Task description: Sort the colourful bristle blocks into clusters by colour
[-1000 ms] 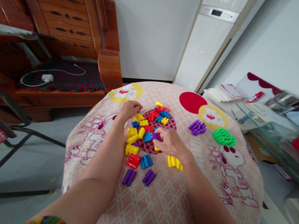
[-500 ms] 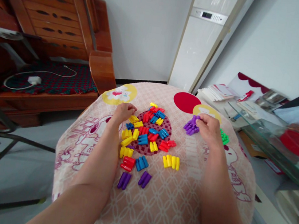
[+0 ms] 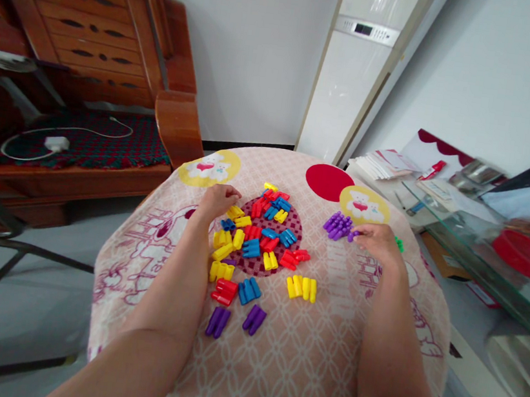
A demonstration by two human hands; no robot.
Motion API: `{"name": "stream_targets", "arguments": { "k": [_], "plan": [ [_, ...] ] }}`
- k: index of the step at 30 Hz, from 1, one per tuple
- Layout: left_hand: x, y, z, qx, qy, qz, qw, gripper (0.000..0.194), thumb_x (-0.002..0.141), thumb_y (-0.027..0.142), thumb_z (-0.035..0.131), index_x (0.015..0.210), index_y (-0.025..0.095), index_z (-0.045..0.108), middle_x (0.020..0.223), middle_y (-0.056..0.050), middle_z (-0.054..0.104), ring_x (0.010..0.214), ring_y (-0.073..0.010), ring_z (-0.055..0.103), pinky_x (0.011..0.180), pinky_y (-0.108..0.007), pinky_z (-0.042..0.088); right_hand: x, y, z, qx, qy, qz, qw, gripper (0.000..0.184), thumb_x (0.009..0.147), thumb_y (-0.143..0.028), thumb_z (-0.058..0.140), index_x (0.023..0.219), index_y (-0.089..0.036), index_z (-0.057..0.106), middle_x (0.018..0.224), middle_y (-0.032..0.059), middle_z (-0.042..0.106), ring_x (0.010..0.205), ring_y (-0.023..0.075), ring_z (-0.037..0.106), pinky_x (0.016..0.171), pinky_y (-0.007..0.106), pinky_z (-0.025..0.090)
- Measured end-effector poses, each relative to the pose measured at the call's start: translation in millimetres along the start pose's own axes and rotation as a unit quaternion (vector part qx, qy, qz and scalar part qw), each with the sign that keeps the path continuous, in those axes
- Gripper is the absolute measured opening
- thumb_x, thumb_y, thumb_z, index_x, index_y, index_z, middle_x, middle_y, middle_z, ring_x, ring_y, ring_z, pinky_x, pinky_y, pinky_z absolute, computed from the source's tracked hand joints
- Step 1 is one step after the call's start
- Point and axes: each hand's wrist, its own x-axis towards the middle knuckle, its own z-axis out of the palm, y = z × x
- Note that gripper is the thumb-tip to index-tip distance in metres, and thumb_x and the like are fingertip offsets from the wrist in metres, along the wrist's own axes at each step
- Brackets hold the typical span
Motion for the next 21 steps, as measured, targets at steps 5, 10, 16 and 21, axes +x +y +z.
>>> {"name": "stream_targets", "arguments": {
  "k": [5,10,16,21],
  "plan": [
    [0.0,-0.5,0.5,0.001,0.006,0.002,1.0,0.034,0.078,0.022,0.053,0.1,0.015,0.078,0.088,-0.007,0.077,0.078,-0.019,0.065,0.066,-0.024,0.043,3.0,3.2,11.5,0.048,0.009,0.011,0.999,0.024,0.055,-0.017,0.063,0.077,-0.015,0.073,0.066,0.0026,0.07,0.056,0.0159,0.062,0.05,0.024,0.05],
    [1.1,-2.1,1.2,-0.005,0.008,0.007,1.0,0.033,0.077,0.023,0.054,0.097,0.016,0.078,0.087,-0.007,0.076,0.077,-0.0187,0.065,0.064,-0.023,0.043,7.4,7.5,16.4,0.077,0.033,0.004,0.996,0.017,0.052,-0.013,0.062,0.068,-0.017,0.065,0.056,-0.0004,0.065,0.047,0.0143,0.059,0.047,0.024,0.049],
    [1.2,-2.6,1.6,-0.043,0.021,0.017,0.999,0.03,0.074,0.024,0.055,0.094,0.016,0.078,0.081,-0.006,0.076,0.073,-0.0185,0.065,0.064,-0.024,0.044,7.8,5.7,12.9,0.036,0.045,0.007,0.998,0.009,0.055,-0.014,0.061,0.063,-0.018,0.062,0.053,0.0007,0.064,0.049,0.0165,0.062,0.049,0.024,0.049],
    [-2.4,3.4,-3.2,-0.087,-0.017,0.071,0.993,0.028,0.073,0.03,0.059,0.09,0.017,0.078,0.077,-0.004,0.075,0.074,-0.0183,0.066,0.065,-0.023,0.047,5.3,-6.1,10.1,0.026,0.053,0.011,0.998,0.007,0.06,-0.014,0.059,0.063,-0.019,0.062,0.052,0.0011,0.063,0.048,0.0179,0.062,0.045,0.024,0.046]
  ]
}}
